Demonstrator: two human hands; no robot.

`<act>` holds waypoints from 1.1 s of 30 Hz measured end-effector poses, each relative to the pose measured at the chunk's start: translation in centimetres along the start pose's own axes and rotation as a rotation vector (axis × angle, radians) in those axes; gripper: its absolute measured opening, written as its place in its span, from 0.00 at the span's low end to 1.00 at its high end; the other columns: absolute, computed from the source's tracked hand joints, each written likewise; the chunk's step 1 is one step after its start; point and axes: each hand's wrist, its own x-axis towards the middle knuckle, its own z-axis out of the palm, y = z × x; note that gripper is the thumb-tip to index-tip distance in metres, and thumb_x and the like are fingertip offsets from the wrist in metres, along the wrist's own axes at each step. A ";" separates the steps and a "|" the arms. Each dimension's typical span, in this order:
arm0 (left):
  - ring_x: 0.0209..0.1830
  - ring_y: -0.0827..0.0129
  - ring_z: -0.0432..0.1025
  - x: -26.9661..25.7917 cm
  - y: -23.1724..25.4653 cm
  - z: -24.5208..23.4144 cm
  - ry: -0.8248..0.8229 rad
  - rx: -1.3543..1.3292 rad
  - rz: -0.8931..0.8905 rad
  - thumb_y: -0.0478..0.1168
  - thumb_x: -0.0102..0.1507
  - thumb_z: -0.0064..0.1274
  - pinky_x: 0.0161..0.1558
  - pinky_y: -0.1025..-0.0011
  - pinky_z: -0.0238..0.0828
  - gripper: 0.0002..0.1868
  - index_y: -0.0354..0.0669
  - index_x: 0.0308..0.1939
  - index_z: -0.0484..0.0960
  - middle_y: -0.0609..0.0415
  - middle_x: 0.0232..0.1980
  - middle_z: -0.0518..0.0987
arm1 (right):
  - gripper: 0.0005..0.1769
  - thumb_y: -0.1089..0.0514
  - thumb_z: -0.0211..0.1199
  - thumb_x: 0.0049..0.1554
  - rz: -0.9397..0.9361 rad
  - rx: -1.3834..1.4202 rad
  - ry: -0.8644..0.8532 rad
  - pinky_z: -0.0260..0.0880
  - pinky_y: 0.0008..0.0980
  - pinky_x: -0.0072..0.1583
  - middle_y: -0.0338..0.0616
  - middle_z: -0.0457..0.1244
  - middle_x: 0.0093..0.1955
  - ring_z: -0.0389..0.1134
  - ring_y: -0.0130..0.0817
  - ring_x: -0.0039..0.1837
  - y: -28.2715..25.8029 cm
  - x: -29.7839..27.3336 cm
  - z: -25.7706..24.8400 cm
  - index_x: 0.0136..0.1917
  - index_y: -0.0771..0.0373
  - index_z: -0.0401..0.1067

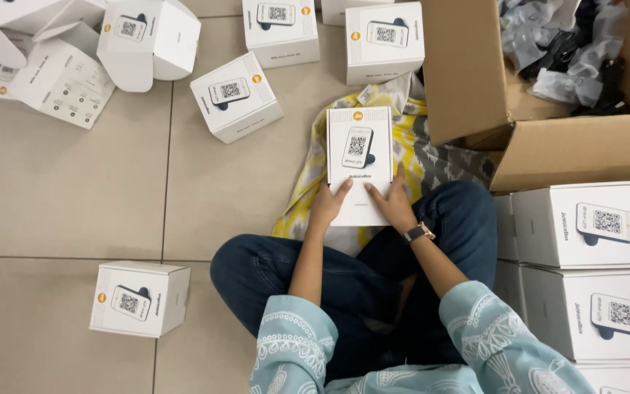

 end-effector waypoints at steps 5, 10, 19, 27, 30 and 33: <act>0.58 0.52 0.77 1.3 -2.7 1.3 -0.024 -0.218 0.202 0.58 0.55 0.65 0.57 0.62 0.73 0.45 0.31 0.66 0.69 0.37 0.59 0.81 | 0.54 0.32 0.64 0.55 0.275 -0.193 -0.065 0.74 0.45 0.57 0.74 0.67 0.55 0.73 0.59 0.54 3.0 0.0 0.7 0.73 0.79 0.51; 0.59 0.54 0.74 0.6 -1.4 0.7 0.007 -0.180 0.348 0.46 0.47 0.77 0.58 0.63 0.73 0.50 0.29 0.66 0.67 0.40 0.59 0.78 | 0.47 0.31 0.64 0.56 0.186 -0.125 -0.066 0.76 0.43 0.51 0.70 0.69 0.50 0.75 0.54 0.47 4.1 0.6 0.6 0.63 0.80 0.63; 0.55 0.50 0.77 -0.8 -1.1 1.6 0.129 -0.137 0.294 0.49 0.45 0.78 0.56 0.60 0.75 0.49 0.27 0.62 0.70 0.36 0.56 0.79 | 0.46 0.33 0.63 0.57 0.183 -0.069 -0.080 0.76 0.42 0.50 0.67 0.70 0.46 0.76 0.51 0.45 2.7 0.1 -0.1 0.66 0.79 0.61; 0.58 0.50 0.76 -1.2 0.0 1.4 0.155 -0.212 0.290 0.46 0.41 0.77 0.58 0.60 0.74 0.51 0.30 0.62 0.70 0.38 0.58 0.78 | 0.49 0.35 0.68 0.54 0.162 -0.081 -0.055 0.74 0.40 0.55 0.68 0.69 0.52 0.75 0.49 0.52 2.5 0.4 0.2 0.69 0.78 0.59; 0.60 0.47 0.73 -1.0 -0.3 1.5 0.167 -0.133 0.327 0.45 0.42 0.78 0.59 0.58 0.72 0.51 0.31 0.65 0.70 0.36 0.61 0.75 | 0.51 0.41 0.74 0.50 0.205 0.076 -0.072 0.73 0.37 0.57 0.64 0.68 0.57 0.72 0.44 0.57 1.9 1.0 0.2 0.70 0.78 0.55; 0.62 0.35 0.63 -0.4 -0.8 1.2 0.255 0.135 0.448 0.43 0.38 0.85 0.60 0.47 0.59 0.60 0.25 0.65 0.63 0.31 0.62 0.70 | 0.47 0.45 0.77 0.46 0.150 0.234 -0.149 0.74 0.36 0.57 0.60 0.69 0.58 0.72 0.41 0.57 1.0 1.2 -0.6 0.68 0.76 0.62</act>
